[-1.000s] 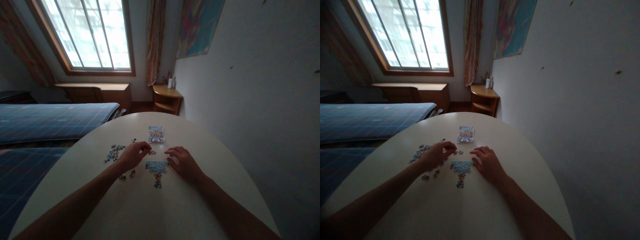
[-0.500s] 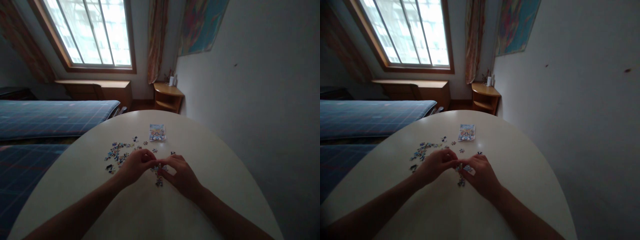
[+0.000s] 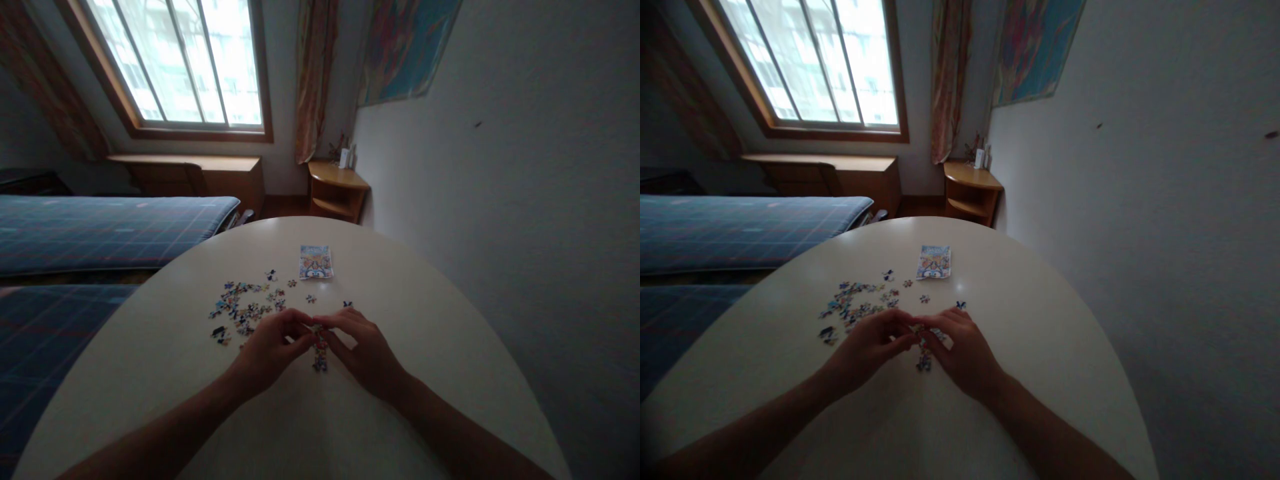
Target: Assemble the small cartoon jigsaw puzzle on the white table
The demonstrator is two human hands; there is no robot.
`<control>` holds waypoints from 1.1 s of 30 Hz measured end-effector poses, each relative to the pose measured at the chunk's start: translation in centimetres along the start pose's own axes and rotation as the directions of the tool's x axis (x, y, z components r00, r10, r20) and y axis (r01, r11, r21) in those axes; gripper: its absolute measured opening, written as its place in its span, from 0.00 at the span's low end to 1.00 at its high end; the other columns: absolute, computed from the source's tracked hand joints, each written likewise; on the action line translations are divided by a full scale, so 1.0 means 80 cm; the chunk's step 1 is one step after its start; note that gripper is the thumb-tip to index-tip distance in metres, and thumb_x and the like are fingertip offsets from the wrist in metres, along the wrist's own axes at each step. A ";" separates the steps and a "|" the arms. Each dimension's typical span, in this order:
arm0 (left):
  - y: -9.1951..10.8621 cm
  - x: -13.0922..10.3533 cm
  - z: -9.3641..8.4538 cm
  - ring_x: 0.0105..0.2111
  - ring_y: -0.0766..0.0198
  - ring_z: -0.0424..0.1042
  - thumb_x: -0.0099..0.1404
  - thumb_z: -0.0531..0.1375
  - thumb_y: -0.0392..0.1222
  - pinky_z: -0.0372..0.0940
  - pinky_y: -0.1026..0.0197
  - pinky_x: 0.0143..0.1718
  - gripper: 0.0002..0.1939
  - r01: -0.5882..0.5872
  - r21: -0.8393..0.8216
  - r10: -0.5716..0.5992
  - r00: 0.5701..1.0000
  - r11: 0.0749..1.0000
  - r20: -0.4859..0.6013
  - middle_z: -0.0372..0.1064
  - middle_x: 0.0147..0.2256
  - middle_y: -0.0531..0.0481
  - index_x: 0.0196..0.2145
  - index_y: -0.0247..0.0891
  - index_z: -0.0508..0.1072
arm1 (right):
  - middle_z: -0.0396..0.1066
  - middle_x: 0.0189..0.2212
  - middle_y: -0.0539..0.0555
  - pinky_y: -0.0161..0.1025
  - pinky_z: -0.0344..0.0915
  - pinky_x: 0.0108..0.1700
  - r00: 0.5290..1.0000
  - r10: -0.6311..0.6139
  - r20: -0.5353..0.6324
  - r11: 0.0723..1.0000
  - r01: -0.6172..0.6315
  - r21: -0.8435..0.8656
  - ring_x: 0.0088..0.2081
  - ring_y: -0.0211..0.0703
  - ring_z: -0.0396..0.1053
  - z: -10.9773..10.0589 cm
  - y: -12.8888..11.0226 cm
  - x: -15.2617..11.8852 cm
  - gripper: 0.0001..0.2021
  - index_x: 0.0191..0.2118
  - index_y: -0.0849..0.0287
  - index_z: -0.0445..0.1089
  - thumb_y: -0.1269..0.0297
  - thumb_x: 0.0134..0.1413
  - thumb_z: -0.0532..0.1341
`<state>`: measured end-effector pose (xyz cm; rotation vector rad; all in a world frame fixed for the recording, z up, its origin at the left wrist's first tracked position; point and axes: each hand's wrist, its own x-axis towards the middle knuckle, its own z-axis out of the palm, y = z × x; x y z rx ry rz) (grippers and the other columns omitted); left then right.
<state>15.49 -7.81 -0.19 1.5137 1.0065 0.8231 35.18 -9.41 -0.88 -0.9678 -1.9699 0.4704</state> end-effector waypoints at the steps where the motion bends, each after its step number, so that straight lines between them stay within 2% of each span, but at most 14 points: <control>1: -0.001 -0.001 0.000 0.33 0.60 0.77 0.59 0.64 0.45 0.66 0.62 0.33 0.13 0.000 0.010 0.001 1.000 1.000 -0.002 0.78 0.32 0.46 0.38 0.34 0.74 | 0.78 0.37 0.51 0.42 0.67 0.45 1.000 0.005 0.001 1.000 -0.005 0.013 0.40 0.43 0.73 0.000 0.000 0.000 0.12 0.48 0.51 0.74 0.70 0.60 0.63; 6: 0.001 -0.004 -0.002 0.32 0.60 0.76 0.59 0.64 0.47 0.67 0.61 0.34 0.12 0.015 0.076 -0.014 1.000 0.997 -0.003 0.78 0.32 0.46 0.35 0.36 0.76 | 0.78 0.35 0.52 0.43 0.68 0.43 0.999 0.031 -0.008 0.999 -0.031 0.016 0.38 0.43 0.74 -0.001 -0.001 0.000 0.10 0.45 0.53 0.75 0.70 0.58 0.64; 10: 0.006 -0.004 -0.004 0.30 0.63 0.73 0.62 0.60 0.48 0.65 0.63 0.33 0.12 0.007 0.183 -0.006 1.000 0.983 -0.003 0.77 0.30 0.48 0.33 0.37 0.77 | 0.77 0.31 0.50 0.41 0.69 0.40 0.995 0.089 -0.046 0.996 -0.089 0.002 0.36 0.43 0.75 -0.001 -0.002 -0.001 0.04 0.36 0.54 0.75 0.68 0.54 0.68; 15: 0.005 -0.001 -0.007 0.27 0.65 0.69 0.64 0.57 0.51 0.62 0.64 0.30 0.15 -0.018 0.272 0.022 1.000 0.962 -0.013 0.73 0.27 0.51 0.30 0.37 0.76 | 0.79 0.33 0.49 0.41 0.70 0.42 0.998 0.068 0.003 0.998 -0.068 0.007 0.36 0.42 0.76 0.000 -0.001 -0.003 0.18 0.48 0.51 0.73 0.69 0.50 0.71; 17: 0.003 0.000 -0.008 0.26 0.65 0.67 0.65 0.57 0.52 0.61 0.65 0.30 0.17 -0.017 0.284 0.018 1.000 0.959 -0.003 0.71 0.26 0.52 0.29 0.36 0.75 | 0.78 0.32 0.49 0.40 0.70 0.41 0.997 0.063 0.034 0.998 -0.063 0.006 0.35 0.42 0.76 0.001 -0.001 -0.004 0.18 0.48 0.50 0.74 0.68 0.50 0.70; 24: -0.001 0.001 -0.004 0.22 0.68 0.64 0.63 0.58 0.53 0.59 0.67 0.25 0.17 0.029 0.176 -0.029 1.000 0.984 -0.002 0.72 0.25 0.52 0.31 0.36 0.76 | 0.77 0.29 0.49 0.39 0.69 0.38 0.997 0.083 0.006 0.996 -0.083 -0.010 0.34 0.42 0.75 0.001 -0.001 -0.004 0.09 0.38 0.53 0.75 0.62 0.50 0.71; 28: 0.003 -0.001 -0.002 0.21 0.69 0.63 0.62 0.59 0.51 0.59 0.67 0.23 0.16 0.035 0.131 -0.036 0.999 0.991 0.002 0.73 0.26 0.51 0.35 0.36 0.79 | 0.76 0.29 0.50 0.41 0.68 0.39 0.998 0.049 -0.040 0.997 -0.052 -0.065 0.35 0.44 0.74 0.000 0.000 -0.006 0.11 0.34 0.54 0.72 0.57 0.49 0.72; 33: 0.010 -0.005 -0.001 0.22 0.68 0.66 0.62 0.59 0.48 0.62 0.66 0.25 0.16 0.003 0.154 -0.008 1.000 0.988 0.028 0.76 0.27 0.50 0.40 0.38 0.81 | 0.75 0.27 0.50 0.42 0.66 0.39 0.997 0.032 -0.073 0.993 -0.040 -0.109 0.33 0.44 0.73 0.000 0.000 -0.005 0.13 0.31 0.54 0.69 0.53 0.49 0.71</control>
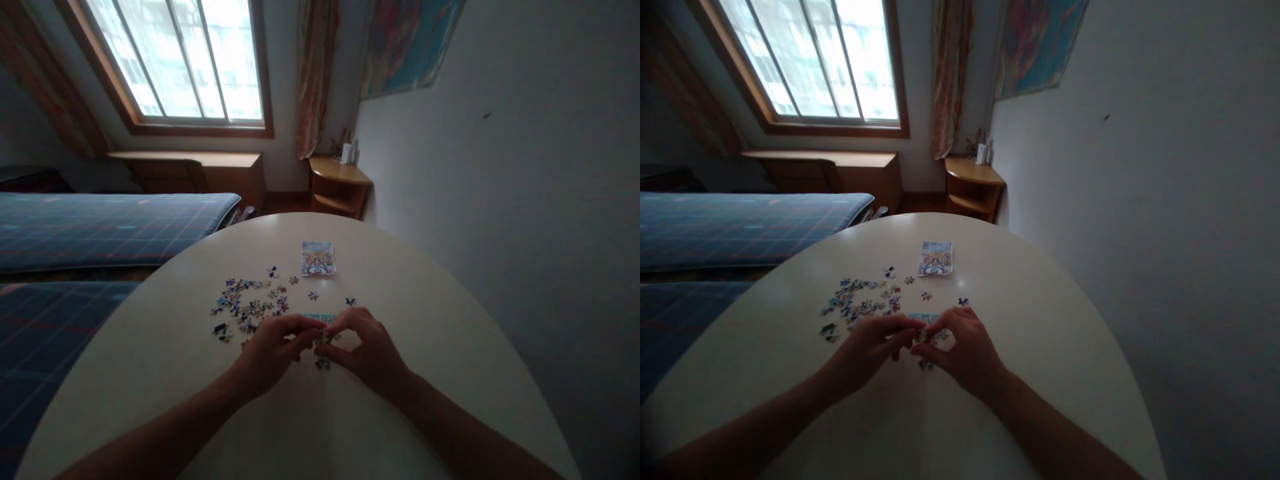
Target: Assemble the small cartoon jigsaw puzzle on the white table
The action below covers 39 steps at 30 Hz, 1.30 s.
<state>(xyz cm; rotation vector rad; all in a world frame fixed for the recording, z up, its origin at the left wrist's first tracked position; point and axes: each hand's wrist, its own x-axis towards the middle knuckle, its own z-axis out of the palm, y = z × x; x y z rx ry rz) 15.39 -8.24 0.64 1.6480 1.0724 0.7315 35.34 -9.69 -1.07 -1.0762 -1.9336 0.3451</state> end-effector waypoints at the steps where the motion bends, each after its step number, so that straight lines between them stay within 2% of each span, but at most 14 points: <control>1: 0.001 -0.001 0.000 0.22 0.68 0.66 0.62 0.59 0.48 0.62 0.66 0.26 0.16 -0.009 -0.002 0.009 1.000 1.000 0.004 0.76 0.28 0.49 0.41 0.39 0.81 | 0.75 0.27 0.50 0.42 0.66 0.39 1.000 -0.007 -0.003 1.000 0.007 -0.006 0.33 0.44 0.72 0.000 0.000 0.000 0.13 0.31 0.54 0.69 0.52 0.50 0.70; 11: 0.001 -0.003 0.002 0.24 0.67 0.69 0.62 0.59 0.46 0.64 0.66 0.27 0.13 -0.044 -0.019 0.044 0.999 0.999 -0.009 0.78 0.29 0.49 0.39 0.39 0.81 | 0.74 0.25 0.49 0.41 0.65 0.39 0.999 -0.042 0.008 0.999 0.042 0.004 0.30 0.42 0.71 0.001 -0.002 0.002 0.14 0.30 0.55 0.68 0.51 0.52 0.69; 19: -0.005 -0.004 0.000 0.33 0.61 0.76 0.63 0.61 0.46 0.67 0.64 0.33 0.11 -0.061 0.061 0.062 0.998 0.996 -0.013 0.79 0.34 0.47 0.38 0.40 0.80 | 0.75 0.26 0.49 0.41 0.65 0.38 0.998 -0.043 0.044 0.999 0.043 -0.006 0.30 0.42 0.72 0.002 0.004 0.002 0.15 0.29 0.55 0.68 0.51 0.49 0.71; 24: -0.008 -0.004 -0.003 0.31 0.63 0.75 0.62 0.61 0.44 0.67 0.64 0.32 0.09 -0.088 0.078 0.089 0.996 0.993 -0.001 0.79 0.32 0.49 0.37 0.40 0.80 | 0.74 0.25 0.49 0.41 0.64 0.39 0.998 -0.007 0.063 1.000 0.007 -0.009 0.31 0.42 0.71 0.002 0.004 0.002 0.16 0.28 0.55 0.69 0.50 0.48 0.71; 29: -0.010 -0.002 -0.003 0.30 0.64 0.74 0.61 0.62 0.40 0.67 0.65 0.32 0.07 -0.112 0.090 0.112 0.994 0.990 0.012 0.78 0.31 0.49 0.36 0.40 0.80 | 0.74 0.25 0.49 0.41 0.64 0.38 0.998 -0.024 0.060 1.000 0.024 -0.002 0.30 0.43 0.71 0.001 0.005 0.002 0.16 0.28 0.55 0.69 0.49 0.48 0.70; 34: -0.016 0.000 -0.003 0.30 0.64 0.74 0.63 0.62 0.40 0.67 0.65 0.32 0.07 -0.120 0.111 0.117 0.993 0.987 0.030 0.78 0.31 0.49 0.36 0.39 0.79 | 0.74 0.26 0.49 0.42 0.64 0.41 0.993 -0.019 0.116 1.000 0.021 -0.017 0.32 0.43 0.72 -0.001 0.008 0.003 0.16 0.29 0.55 0.69 0.52 0.46 0.73; 39: -0.024 0.004 -0.001 0.29 0.65 0.74 0.64 0.60 0.41 0.67 0.66 0.30 0.07 -0.200 0.133 0.199 0.980 0.971 0.020 0.78 0.31 0.49 0.35 0.39 0.78 | 0.75 0.28 0.47 0.41 0.63 0.43 0.985 -0.030 0.172 1.000 0.027 0.015 0.33 0.42 0.73 -0.006 0.012 0.004 0.12 0.31 0.55 0.70 0.59 0.47 0.73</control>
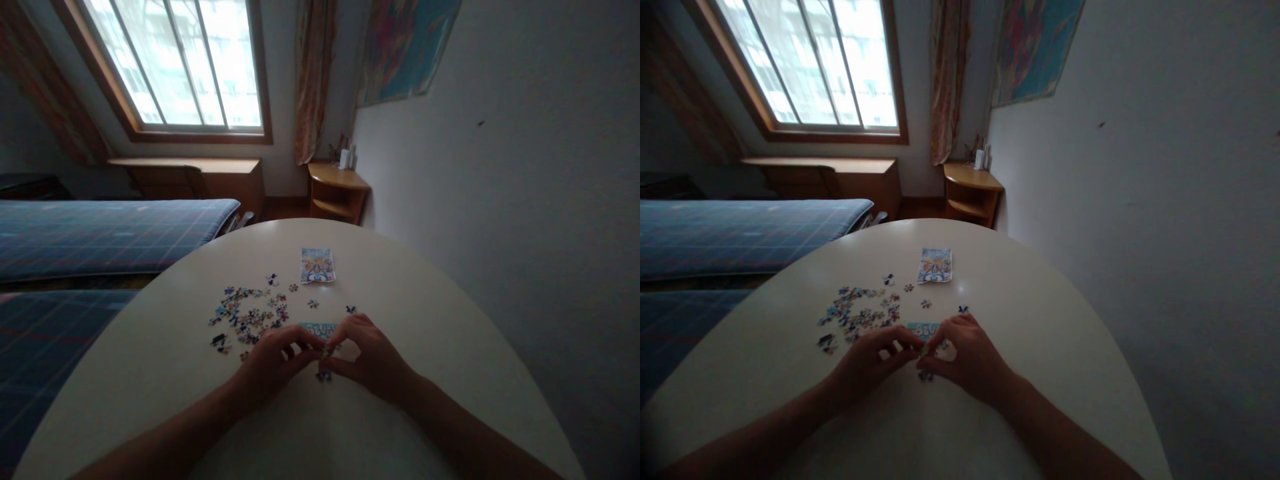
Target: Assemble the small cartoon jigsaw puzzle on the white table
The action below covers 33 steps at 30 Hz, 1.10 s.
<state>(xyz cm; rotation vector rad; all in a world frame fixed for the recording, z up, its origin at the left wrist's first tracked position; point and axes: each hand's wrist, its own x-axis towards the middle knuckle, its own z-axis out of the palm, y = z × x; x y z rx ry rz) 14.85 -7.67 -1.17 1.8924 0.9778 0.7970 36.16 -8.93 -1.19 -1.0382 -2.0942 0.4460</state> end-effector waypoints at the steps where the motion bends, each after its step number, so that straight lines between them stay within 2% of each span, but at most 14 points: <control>1: -0.002 0.001 0.001 0.29 0.65 0.74 0.64 0.60 0.41 0.66 0.66 0.30 0.07 -0.014 0.006 0.014 1.000 1.000 -0.009 0.78 0.32 0.49 0.35 0.39 0.78 | 0.75 0.28 0.48 0.41 0.63 0.43 1.000 -0.001 0.005 1.000 0.001 0.004 0.34 0.42 0.73 -0.001 0.001 0.000 0.12 0.31 0.55 0.70 0.60 0.47 0.73; 9: -0.016 0.003 0.009 0.28 0.66 0.73 0.65 0.59 0.40 0.65 0.67 0.29 0.07 -0.082 0.022 0.083 0.995 0.996 -0.045 0.77 0.31 0.49 0.37 0.40 0.78 | 0.76 0.30 0.48 0.41 0.62 0.44 0.999 0.018 0.034 1.000 -0.018 0.004 0.36 0.42 0.72 -0.002 0.009 -0.002 0.09 0.33 0.55 0.71 0.66 0.49 0.71; 19: -0.017 0.001 0.012 0.29 0.67 0.73 0.65 0.58 0.37 0.65 0.68 0.29 0.07 -0.064 0.037 0.067 0.996 0.997 -0.063 0.76 0.32 0.50 0.37 0.39 0.77 | 0.76 0.30 0.48 0.42 0.61 0.46 0.999 -0.006 0.045 1.000 0.006 -0.001 0.35 0.41 0.72 -0.004 0.011 0.000 0.06 0.35 0.55 0.71 0.66 0.54 0.68; 33: -0.026 0.002 0.014 0.31 0.67 0.74 0.64 0.60 0.35 0.66 0.68 0.31 0.07 -0.112 0.030 0.114 0.989 0.993 -0.089 0.76 0.33 0.52 0.39 0.41 0.76 | 0.76 0.30 0.48 0.41 0.60 0.45 0.999 -0.006 0.041 1.000 0.006 0.006 0.35 0.41 0.71 -0.002 0.011 -0.001 0.06 0.35 0.55 0.71 0.66 0.53 0.69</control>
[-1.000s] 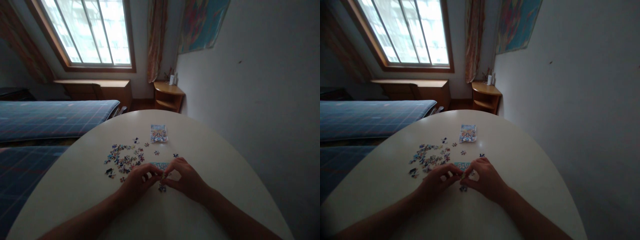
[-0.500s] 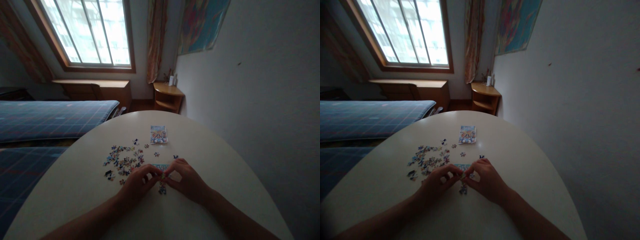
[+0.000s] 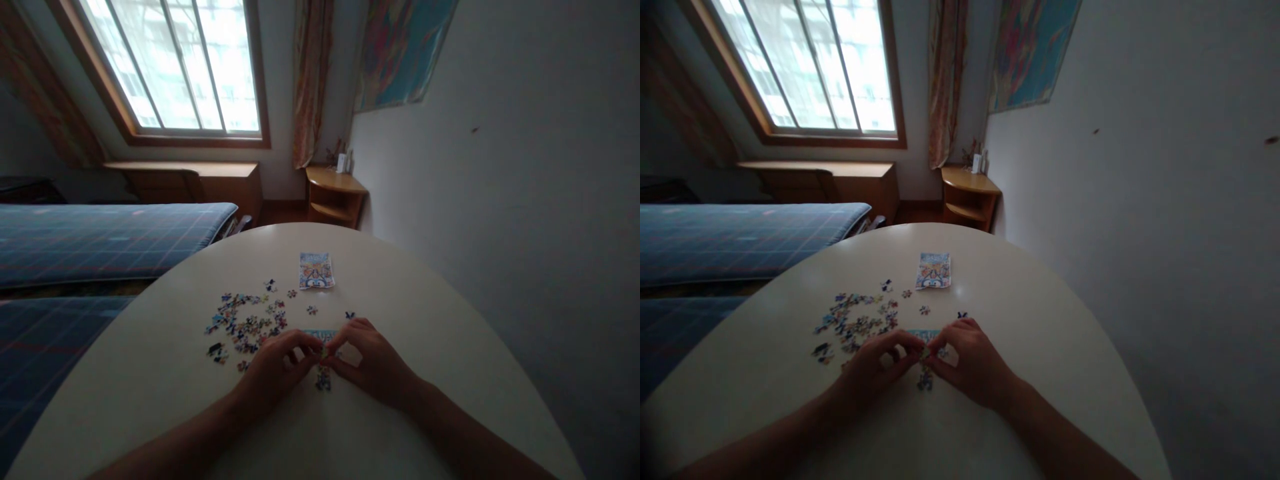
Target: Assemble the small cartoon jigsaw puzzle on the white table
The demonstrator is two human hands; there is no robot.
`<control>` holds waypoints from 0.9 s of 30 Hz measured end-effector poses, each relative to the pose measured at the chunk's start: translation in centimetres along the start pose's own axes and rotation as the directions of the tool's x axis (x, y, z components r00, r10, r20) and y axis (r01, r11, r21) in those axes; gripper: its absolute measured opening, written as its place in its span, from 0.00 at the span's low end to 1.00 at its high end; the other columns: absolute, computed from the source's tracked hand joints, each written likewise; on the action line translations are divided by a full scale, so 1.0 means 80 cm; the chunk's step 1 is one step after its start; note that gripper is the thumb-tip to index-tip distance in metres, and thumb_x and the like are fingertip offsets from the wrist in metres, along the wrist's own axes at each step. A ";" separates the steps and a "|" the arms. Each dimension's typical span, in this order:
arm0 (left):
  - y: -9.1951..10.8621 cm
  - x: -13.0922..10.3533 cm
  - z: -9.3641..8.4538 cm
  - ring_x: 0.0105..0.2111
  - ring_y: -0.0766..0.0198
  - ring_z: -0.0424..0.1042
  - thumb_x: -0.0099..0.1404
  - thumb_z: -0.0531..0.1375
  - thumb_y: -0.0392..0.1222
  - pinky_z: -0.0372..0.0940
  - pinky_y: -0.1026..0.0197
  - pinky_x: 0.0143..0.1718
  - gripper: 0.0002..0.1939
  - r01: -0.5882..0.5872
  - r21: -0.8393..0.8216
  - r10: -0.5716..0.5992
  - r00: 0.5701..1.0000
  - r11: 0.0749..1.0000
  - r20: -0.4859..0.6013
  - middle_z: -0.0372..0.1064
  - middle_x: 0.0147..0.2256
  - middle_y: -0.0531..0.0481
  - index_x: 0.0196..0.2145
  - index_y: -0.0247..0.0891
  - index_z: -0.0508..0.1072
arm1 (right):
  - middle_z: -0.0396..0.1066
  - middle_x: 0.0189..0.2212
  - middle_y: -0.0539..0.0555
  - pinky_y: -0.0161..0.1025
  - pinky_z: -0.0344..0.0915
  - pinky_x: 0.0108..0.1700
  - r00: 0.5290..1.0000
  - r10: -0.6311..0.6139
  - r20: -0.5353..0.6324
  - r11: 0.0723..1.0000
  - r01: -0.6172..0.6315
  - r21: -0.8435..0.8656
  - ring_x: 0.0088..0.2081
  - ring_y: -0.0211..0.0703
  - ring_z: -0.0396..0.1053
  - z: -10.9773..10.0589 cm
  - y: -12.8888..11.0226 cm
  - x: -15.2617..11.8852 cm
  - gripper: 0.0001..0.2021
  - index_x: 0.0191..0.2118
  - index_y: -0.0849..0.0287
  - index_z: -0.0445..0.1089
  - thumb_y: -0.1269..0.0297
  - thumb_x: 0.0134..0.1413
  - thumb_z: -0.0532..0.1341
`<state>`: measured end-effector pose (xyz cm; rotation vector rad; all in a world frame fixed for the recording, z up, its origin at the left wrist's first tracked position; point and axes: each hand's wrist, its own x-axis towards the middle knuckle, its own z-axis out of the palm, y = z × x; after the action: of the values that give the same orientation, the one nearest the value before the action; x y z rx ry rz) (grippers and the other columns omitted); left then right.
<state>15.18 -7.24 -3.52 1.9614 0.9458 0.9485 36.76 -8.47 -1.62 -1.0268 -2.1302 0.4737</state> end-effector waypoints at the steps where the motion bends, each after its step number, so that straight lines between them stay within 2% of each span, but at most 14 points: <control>1: 0.000 0.000 0.000 0.31 0.67 0.74 0.64 0.60 0.34 0.66 0.67 0.31 0.07 -0.001 0.005 0.001 1.000 1.000 0.001 0.76 0.33 0.52 0.39 0.41 0.77 | 0.76 0.30 0.48 0.41 0.60 0.46 1.000 -0.001 -0.001 1.000 0.001 0.000 0.35 0.41 0.71 0.000 0.000 0.000 0.06 0.35 0.55 0.71 0.66 0.53 0.69; 7: -0.004 0.001 -0.001 0.29 0.66 0.74 0.63 0.61 0.34 0.67 0.65 0.33 0.06 -0.009 0.094 0.010 1.000 0.995 -0.011 0.76 0.31 0.54 0.37 0.42 0.77 | 0.77 0.31 0.49 0.43 0.60 0.47 0.999 0.021 0.027 1.000 -0.020 -0.015 0.36 0.43 0.72 -0.003 -0.001 -0.001 0.06 0.35 0.55 0.71 0.66 0.52 0.69; 11: -0.008 0.001 -0.001 0.38 0.61 0.75 0.62 0.63 0.34 0.69 0.58 0.42 0.07 -0.066 0.227 0.072 0.997 0.972 -0.016 0.77 0.36 0.51 0.38 0.43 0.76 | 0.76 0.34 0.51 0.45 0.61 0.49 0.996 0.051 0.067 0.998 -0.048 -0.049 0.39 0.45 0.72 -0.013 0.006 -0.001 0.07 0.37 0.55 0.71 0.68 0.52 0.68; 14: -0.007 -0.002 -0.001 0.44 0.58 0.73 0.61 0.64 0.34 0.68 0.53 0.48 0.12 -0.151 0.302 0.145 0.989 0.941 0.044 0.75 0.43 0.49 0.43 0.43 0.74 | 0.76 0.38 0.52 0.45 0.61 0.50 0.990 0.054 0.130 0.997 -0.046 -0.060 0.43 0.46 0.71 -0.024 0.014 -0.002 0.09 0.37 0.55 0.70 0.68 0.51 0.68; 19: 0.000 -0.009 -0.004 0.53 0.55 0.69 0.60 0.63 0.33 0.67 0.50 0.53 0.19 -0.225 0.367 0.181 0.972 0.903 0.150 0.70 0.53 0.47 0.49 0.44 0.70 | 0.73 0.43 0.53 0.46 0.61 0.52 0.974 0.022 0.227 0.999 -0.012 -0.044 0.47 0.46 0.69 -0.037 0.019 -0.002 0.08 0.36 0.55 0.71 0.66 0.51 0.69; 23: -0.001 -0.010 -0.005 0.57 0.52 0.66 0.60 0.63 0.34 0.65 0.46 0.57 0.21 -0.241 0.395 0.179 0.966 0.887 0.188 0.68 0.55 0.46 0.50 0.44 0.69 | 0.73 0.43 0.53 0.47 0.59 0.55 0.966 -0.010 0.257 0.999 0.021 -0.038 0.46 0.45 0.69 -0.038 0.015 -0.001 0.08 0.36 0.55 0.71 0.65 0.51 0.69; 27: -0.002 -0.009 -0.005 0.57 0.54 0.65 0.61 0.62 0.34 0.63 0.47 0.58 0.18 -0.243 0.373 0.171 0.962 0.896 0.215 0.68 0.55 0.46 0.49 0.43 0.69 | 0.73 0.43 0.53 0.47 0.57 0.56 0.966 -0.015 0.257 0.998 0.029 -0.051 0.47 0.45 0.69 -0.034 0.013 -0.002 0.08 0.36 0.54 0.72 0.64 0.50 0.69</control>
<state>14.47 -7.63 -3.69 2.4871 0.8885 0.7166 39.39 -7.91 -0.47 -1.0158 -2.3928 0.5670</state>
